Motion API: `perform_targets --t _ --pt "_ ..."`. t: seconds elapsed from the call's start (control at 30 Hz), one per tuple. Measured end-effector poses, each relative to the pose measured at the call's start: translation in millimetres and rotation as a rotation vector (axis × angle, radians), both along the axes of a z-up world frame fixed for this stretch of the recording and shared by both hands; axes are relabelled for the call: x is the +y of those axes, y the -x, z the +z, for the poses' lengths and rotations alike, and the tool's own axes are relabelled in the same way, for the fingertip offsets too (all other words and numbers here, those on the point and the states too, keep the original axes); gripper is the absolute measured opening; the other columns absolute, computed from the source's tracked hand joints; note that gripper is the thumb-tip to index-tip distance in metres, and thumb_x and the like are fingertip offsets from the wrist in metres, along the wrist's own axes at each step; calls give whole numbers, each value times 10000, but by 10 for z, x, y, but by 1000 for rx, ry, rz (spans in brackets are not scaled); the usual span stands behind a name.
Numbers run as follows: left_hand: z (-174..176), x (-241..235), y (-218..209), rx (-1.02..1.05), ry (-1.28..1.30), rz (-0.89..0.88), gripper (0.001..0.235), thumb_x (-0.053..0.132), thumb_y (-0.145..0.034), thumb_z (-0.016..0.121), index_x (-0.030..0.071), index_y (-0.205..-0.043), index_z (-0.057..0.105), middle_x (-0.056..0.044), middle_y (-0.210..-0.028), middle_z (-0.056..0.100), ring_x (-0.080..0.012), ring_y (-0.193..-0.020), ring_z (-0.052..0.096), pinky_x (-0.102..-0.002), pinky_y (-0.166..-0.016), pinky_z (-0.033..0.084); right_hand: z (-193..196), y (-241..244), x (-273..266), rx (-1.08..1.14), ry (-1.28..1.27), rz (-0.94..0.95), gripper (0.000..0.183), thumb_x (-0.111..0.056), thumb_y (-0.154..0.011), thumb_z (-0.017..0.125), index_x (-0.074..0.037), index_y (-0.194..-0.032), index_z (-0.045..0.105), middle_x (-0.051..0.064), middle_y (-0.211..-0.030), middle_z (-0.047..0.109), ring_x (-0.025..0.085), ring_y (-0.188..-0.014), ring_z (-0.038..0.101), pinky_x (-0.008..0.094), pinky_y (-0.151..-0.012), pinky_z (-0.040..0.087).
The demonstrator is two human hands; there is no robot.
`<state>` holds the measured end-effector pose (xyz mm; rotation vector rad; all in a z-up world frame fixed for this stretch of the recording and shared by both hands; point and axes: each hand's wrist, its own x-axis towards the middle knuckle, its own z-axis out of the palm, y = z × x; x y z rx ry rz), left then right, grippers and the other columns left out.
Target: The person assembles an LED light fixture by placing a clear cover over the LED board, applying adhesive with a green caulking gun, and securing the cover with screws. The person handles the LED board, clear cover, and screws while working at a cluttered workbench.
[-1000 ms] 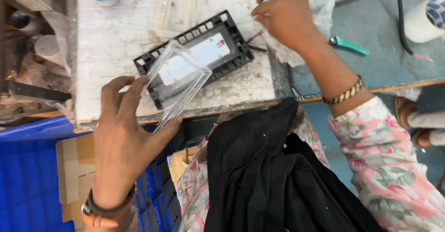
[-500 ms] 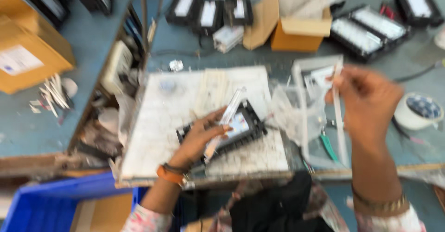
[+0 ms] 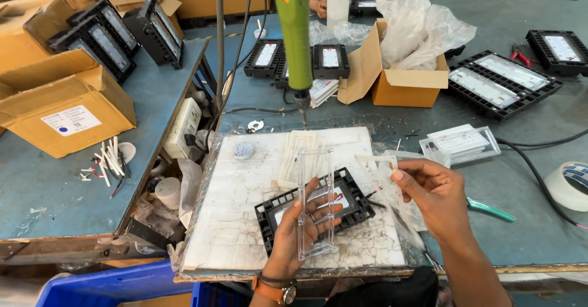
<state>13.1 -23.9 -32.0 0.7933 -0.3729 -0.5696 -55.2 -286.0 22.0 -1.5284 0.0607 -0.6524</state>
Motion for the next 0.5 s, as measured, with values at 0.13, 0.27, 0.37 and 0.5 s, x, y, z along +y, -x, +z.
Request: perform_targets --t 0.13,0.27,0.37,0.5 --pt "-90 20 48 27 60 -27 811 513 -964 480 86 -1616 258 -236 -1357 587 -365 -1234 614 -509 -1024 524 75 116 38 35 52 45 215 -64 -896 745 49 -1079 736 55 -853 732 73 -728 624 215 -638 515" --pt "-183 4 42 41 97 -50 797 513 -972 464 92 -1615 253 -240 -1355 590 -356 -1226 623 -504 -1019 525 86 174 44 45 97 69 212 -53 -909 729 49 -1095 721 70 -851 735 87 -735 645 227 -642 526" --pt "-192 -48 -31 137 52 14 792 527 -986 446 77 -1620 292 -254 -1322 588 -360 -1181 638 -497 -985 542 57 130 41 50 127 62 211 -43 -905 729 47 -1095 712 66 -869 732 91 -743 651 226 -652 524" --pt "-114 -130 -184 266 -11 106 758 517 -983 397 77 -1596 320 -269 -1326 608 -368 -1178 652 -473 -973 562 29 59 31 80 137 46 217 -44 -900 734 46 -1096 710 67 -878 729 98 -735 659 233 -640 533"
